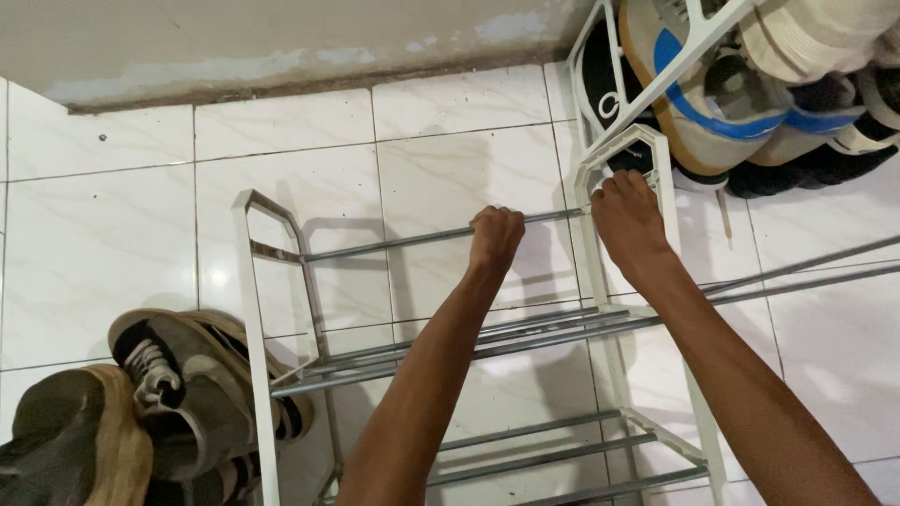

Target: The person assembles a metal shoe rack by inserting horizontal metal rods into the side frames. They repeatedly pick up rods from the floor and slide them into place across the rack's width.

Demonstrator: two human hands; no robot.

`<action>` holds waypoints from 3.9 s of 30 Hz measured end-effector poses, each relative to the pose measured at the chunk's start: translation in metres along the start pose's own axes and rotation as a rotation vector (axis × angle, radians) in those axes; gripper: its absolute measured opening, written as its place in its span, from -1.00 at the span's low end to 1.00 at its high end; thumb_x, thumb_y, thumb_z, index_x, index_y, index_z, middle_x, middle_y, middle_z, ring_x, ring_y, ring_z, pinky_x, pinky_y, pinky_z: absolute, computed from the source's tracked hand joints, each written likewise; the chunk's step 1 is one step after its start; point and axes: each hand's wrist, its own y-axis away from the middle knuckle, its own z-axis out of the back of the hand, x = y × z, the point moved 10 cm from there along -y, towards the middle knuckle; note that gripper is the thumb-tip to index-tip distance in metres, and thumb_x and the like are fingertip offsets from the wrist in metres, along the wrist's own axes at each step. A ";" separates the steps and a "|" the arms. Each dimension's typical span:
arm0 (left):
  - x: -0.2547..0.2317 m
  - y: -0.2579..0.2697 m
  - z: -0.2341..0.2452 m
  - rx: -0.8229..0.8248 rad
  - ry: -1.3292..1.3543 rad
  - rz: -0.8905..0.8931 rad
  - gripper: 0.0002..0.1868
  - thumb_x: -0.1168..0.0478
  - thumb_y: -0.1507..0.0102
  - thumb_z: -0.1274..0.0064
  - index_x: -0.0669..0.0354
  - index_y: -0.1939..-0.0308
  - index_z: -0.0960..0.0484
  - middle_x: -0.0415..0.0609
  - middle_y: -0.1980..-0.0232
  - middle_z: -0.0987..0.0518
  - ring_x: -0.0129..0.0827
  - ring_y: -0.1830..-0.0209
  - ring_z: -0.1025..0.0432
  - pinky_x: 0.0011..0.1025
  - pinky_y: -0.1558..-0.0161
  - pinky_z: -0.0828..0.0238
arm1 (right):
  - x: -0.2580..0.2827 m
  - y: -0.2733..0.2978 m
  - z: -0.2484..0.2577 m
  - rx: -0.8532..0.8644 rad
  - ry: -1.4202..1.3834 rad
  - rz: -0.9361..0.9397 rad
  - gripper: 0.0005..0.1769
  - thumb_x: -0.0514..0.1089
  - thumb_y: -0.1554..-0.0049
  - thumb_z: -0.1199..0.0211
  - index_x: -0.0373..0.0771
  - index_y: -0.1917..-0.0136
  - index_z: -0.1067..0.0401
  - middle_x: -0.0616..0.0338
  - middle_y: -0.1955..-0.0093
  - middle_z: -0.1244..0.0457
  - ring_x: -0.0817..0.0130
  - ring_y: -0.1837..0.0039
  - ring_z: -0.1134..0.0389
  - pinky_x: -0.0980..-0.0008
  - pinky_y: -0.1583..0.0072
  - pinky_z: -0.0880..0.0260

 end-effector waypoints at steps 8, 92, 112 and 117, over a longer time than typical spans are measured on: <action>-0.007 -0.003 -0.017 0.027 -0.035 0.039 -0.82 0.34 -0.16 -0.16 0.24 0.15 -0.69 0.14 0.18 -0.67 0.04 0.15 -0.60 -0.21 0.33 -0.61 | 0.000 0.001 0.006 0.036 -0.003 -0.004 -0.82 -0.26 0.06 -0.32 -0.19 0.12 -0.56 0.15 0.03 -0.35 0.30 -0.18 -0.29 0.36 -0.32 -0.18; 0.017 0.006 0.001 -0.035 0.354 -0.141 -0.74 0.37 -0.10 -0.24 0.13 0.14 -0.60 -0.10 0.16 -0.55 -0.32 0.19 -0.48 -0.40 0.32 -0.49 | 0.031 -0.053 -0.100 0.355 -0.003 0.045 -0.99 -0.20 0.00 -0.41 -0.15 0.23 -0.61 0.14 0.15 -0.37 0.29 0.05 -0.45 0.32 0.13 -0.35; 0.005 0.000 -0.011 0.022 0.303 -0.226 -0.70 0.35 -0.12 -0.22 0.16 0.08 -0.55 -0.06 0.09 -0.55 -0.27 0.14 -0.51 -0.38 0.33 -0.52 | 0.038 -0.049 -0.092 0.365 0.070 0.033 -0.93 -0.17 -0.01 -0.40 -0.12 0.17 -0.61 0.17 0.10 -0.37 0.31 0.02 -0.43 0.31 0.05 -0.32; 0.045 0.002 -0.005 -0.030 0.521 -0.025 -0.74 0.34 -0.19 -0.12 0.20 0.02 -0.56 0.02 0.03 -0.58 -0.13 0.04 -0.52 -0.25 0.29 -0.56 | 0.036 -0.049 -0.100 0.420 0.094 -0.034 -0.92 -0.12 -0.12 -0.32 -0.08 0.18 -0.62 0.25 0.15 -0.41 0.31 0.00 -0.41 0.25 0.03 -0.22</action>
